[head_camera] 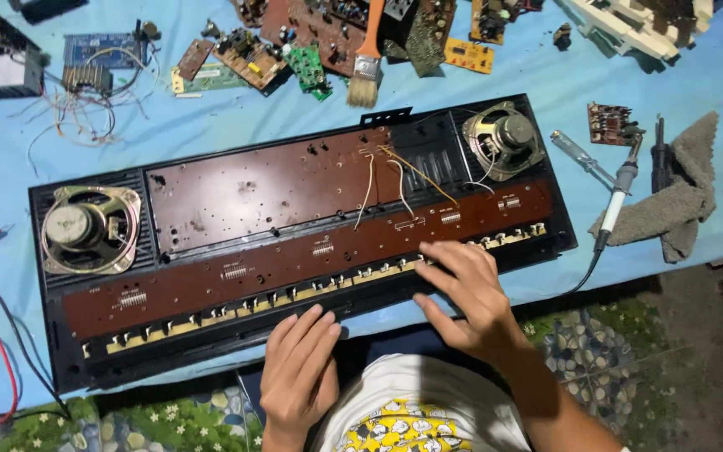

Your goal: The person works on the internal circuitry of a disassembled electronic device, likely a stereo receiver, placed on a blue cloth. They use a soldering iron to solder wires to the circuit board and handle various electronic components and tools scattered around the workspace.

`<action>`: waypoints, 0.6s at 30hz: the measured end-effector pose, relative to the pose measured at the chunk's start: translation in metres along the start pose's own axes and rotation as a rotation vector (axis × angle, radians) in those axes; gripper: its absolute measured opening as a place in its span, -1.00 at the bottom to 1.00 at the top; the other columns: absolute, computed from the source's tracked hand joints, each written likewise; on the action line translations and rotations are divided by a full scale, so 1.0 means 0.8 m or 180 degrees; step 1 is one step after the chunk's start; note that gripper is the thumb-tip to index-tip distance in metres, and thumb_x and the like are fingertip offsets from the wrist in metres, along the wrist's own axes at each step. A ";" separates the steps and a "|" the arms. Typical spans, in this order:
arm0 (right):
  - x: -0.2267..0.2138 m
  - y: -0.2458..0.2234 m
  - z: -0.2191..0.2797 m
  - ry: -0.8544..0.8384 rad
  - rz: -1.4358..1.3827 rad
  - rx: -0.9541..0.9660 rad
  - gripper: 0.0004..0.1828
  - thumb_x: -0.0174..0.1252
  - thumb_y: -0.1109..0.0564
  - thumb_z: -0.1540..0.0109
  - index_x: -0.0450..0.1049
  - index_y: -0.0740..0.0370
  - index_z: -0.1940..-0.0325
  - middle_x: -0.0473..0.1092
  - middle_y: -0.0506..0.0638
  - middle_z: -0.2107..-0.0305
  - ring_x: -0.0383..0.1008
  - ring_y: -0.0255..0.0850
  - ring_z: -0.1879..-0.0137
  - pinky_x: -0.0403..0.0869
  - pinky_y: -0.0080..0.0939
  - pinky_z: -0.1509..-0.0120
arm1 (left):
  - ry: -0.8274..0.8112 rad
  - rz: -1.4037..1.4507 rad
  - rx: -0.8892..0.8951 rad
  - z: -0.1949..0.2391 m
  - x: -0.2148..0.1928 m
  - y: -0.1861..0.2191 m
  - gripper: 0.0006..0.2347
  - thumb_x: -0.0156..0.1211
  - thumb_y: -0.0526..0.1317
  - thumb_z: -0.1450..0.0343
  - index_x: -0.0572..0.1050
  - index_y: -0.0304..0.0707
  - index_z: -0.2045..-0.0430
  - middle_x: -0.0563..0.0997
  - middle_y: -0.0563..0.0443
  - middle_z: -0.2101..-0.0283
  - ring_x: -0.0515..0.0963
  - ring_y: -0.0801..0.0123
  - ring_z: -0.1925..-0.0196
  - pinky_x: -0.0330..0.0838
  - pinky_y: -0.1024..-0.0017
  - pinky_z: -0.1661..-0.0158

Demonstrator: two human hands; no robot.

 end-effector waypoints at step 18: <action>-0.064 0.020 -0.007 0.0676 0.0025 -0.0258 -0.79 0.33 0.44 -0.10 0.59 0.37 0.20 0.55 0.14 0.15 0.50 -0.05 0.04 0.45 -0.03 -0.24 | 0.0995 -0.1538 -0.0049 0.005 -0.120 -0.045 -0.73 0.15 -0.51 -0.30 0.60 -0.45 0.14 0.68 -0.09 0.12 0.65 0.04 -0.05 0.25 -0.01 -0.33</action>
Point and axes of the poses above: each hand's wrist, its own z-axis away from the middle knuckle, its own x-axis out of the palm, y = z × x, the point moved 8 cm from there along -z, towards the middle knuckle
